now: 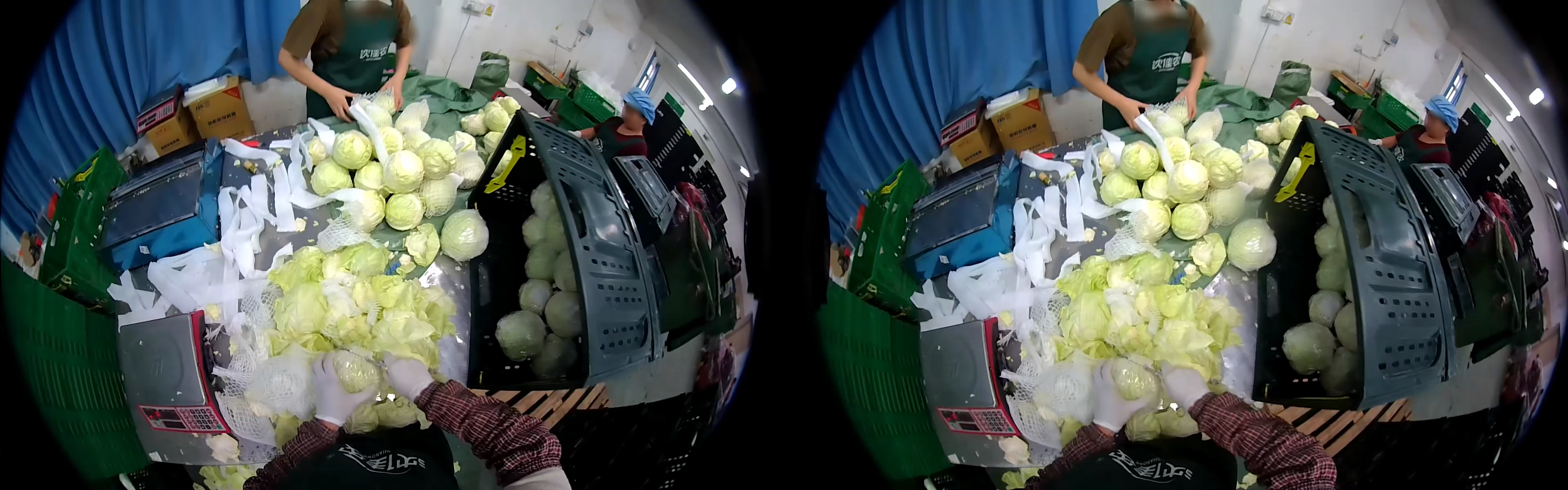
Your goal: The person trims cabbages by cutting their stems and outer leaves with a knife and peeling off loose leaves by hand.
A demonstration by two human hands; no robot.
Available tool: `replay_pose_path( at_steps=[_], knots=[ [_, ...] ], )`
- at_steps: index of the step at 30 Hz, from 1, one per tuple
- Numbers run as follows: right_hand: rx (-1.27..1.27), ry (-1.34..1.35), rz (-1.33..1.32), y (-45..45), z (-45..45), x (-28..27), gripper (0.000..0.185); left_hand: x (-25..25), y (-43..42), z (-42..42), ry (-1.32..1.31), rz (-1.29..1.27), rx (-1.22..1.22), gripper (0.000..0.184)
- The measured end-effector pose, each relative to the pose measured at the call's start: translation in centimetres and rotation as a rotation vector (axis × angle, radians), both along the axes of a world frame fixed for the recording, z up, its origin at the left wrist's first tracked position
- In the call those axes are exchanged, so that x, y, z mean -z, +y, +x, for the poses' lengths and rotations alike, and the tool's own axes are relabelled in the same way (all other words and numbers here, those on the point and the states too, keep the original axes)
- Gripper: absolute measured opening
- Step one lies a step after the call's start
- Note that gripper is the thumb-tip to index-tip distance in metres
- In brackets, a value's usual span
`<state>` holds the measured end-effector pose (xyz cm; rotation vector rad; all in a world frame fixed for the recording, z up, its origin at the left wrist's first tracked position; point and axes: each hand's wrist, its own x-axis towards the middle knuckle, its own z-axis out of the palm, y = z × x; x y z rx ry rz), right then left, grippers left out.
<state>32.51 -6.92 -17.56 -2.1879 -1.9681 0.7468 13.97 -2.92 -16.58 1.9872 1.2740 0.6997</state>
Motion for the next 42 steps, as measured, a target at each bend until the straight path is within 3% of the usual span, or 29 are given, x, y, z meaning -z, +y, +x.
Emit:
replay_pose_path(
  at_steps=[4,6,10,13,15,16,18,19,21,27,30,32,33,34,36,39,42],
  knots=[
    [0.002,0.043,-0.063,-1.8,-0.4,-1.9,0.023,-0.7,-0.2,0.2,0.063,0.041,0.069,0.098],
    [0.034,-0.014,-0.037,-2.8,-1.0,-1.4,0.025,-1.1,-1.7,0.0,0.184,0.194,0.065,0.097],
    [0.182,-0.034,-0.096,1.5,-1.5,1.1,0.024,-1.7,-0.6,0.2,0.191,0.052,0.074,0.098],
    [0.143,-0.071,-0.064,0.1,-0.7,1.5,0.023,-1.3,-2.3,-2.5,0.018,0.112,0.037,0.101],
    [-0.001,0.233,-0.004,-3.3,0.5,-3.5,0.03,0.2,-3.1,-5.5,-0.057,0.072,0.031,0.102],
    [0.096,0.362,-0.107,-4.5,0.3,-5.6,0.037,0.5,-3.4,-6.8,-0.12,0.03,0.038,0.104],
    [0.562,0.735,-0.217,-6.2,-1.1,-3.5,0.04,-0.2,-4.2,-8.1,-0.075,0.048,0.02,0.104],
    [0.556,0.745,-0.22,-6.3,-2.4,-2.4,0.04,-0.5,-4.4,-8.4,-0.046,0.075,0.034,0.105],
    [0.473,0.634,0.294,-5.3,-5.6,-1.0,0.043,-0.8,-4.6,-8.0,-0.024,0.119,0.09,0.106],
    [0.621,0.601,0.459,-1.7,-5.6,-2.6,0.033,-2.3,-3.6,-5.6,-0.042,0.375,0.12,0.111],
    [0.674,0.651,0.61,0.5,-5.2,-1.0,0.018,-2.9,-1.8,-4.8,-0.166,0.188,0.115,0.11],
    [0.748,1.265,0.498,0.9,-5.7,-0.1,0.012,-2.2,-0.3,-4.6,-0.514,-0.38,0.034,0.103],
    [0.775,1.382,0.434,0.6,-6.3,0.4,0.011,-1.8,0.3,-4.7,-0.686,-0.669,-0.007,0.1],
    [0.766,1.384,0.424,0.5,-6.6,-0.6,0.011,-1.6,0.8,-4.9,-0.688,-0.666,-0.019,0.1],
    [0.786,1.911,0.134,0.5,-6.6,-3.5,0.02,-1.1,2.1,-5.9,-0.669,-0.745,0.06,0.096],
    [0.72,2.055,-0.115,0.5,-6.6,-8.0,0.031,-0.9,4.1,-7.2,-0.853,-0.891,0.208,0.094],
    [0.696,2.276,-0.21,0.7,-6.3,-10.3,0.024,0.4,4.8,-8.5,-1.05,-1.1,0.292,0.088]
  ],
)
